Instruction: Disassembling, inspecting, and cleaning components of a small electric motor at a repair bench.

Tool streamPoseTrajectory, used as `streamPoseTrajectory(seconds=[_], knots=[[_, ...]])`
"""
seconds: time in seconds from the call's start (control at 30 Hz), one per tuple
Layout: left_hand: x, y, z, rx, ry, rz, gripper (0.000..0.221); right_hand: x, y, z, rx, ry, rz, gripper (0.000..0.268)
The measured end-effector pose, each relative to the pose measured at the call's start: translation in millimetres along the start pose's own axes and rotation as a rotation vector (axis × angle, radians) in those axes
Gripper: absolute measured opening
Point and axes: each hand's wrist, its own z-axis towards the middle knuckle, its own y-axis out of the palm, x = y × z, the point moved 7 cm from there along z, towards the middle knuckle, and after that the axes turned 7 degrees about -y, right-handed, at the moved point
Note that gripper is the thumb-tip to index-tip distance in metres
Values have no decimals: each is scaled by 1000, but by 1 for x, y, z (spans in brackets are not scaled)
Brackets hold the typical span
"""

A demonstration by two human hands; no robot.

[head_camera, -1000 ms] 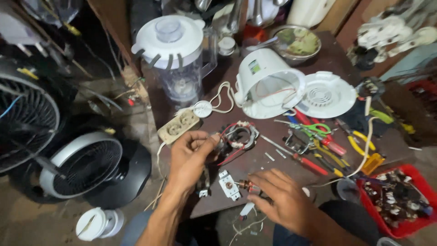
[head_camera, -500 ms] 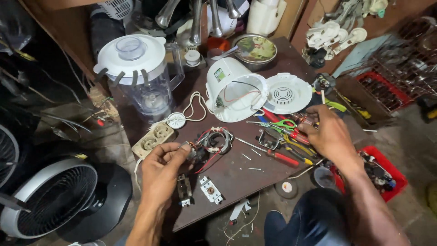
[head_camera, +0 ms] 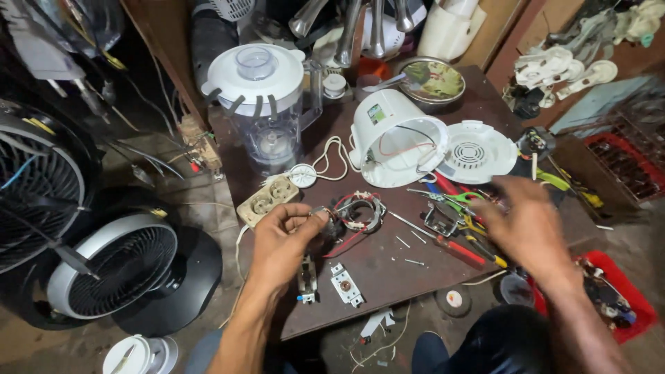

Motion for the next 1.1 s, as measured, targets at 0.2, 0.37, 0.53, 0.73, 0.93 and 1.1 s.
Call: streamPoseTrajectory(seconds=[0.2, 0.37, 0.53, 0.73, 0.93, 1.1], knots=[[-13, -2, 23, -25, 98, -100, 43, -99, 65, 6, -102, -536, 171, 104], [-7, -4, 17, -23, 108, -100, 50, -120, 89, 20, -170, -508, 214, 108], [-10, -7, 20, -17, 101, -113, 53, -132, 89, 22, -242, -394, 270, 102], [-10, -6, 25, -11, 111, -74, 52, -120, 104, 18, -170, -452, 410, 94], [-1, -2, 17, -22, 128, -56, 55, -122, 96, 12, -121, -377, 584, 85], [-6, 1, 20, -47, 143, -63, 56, -128, 92, 5, -32, -528, 480, 77]])
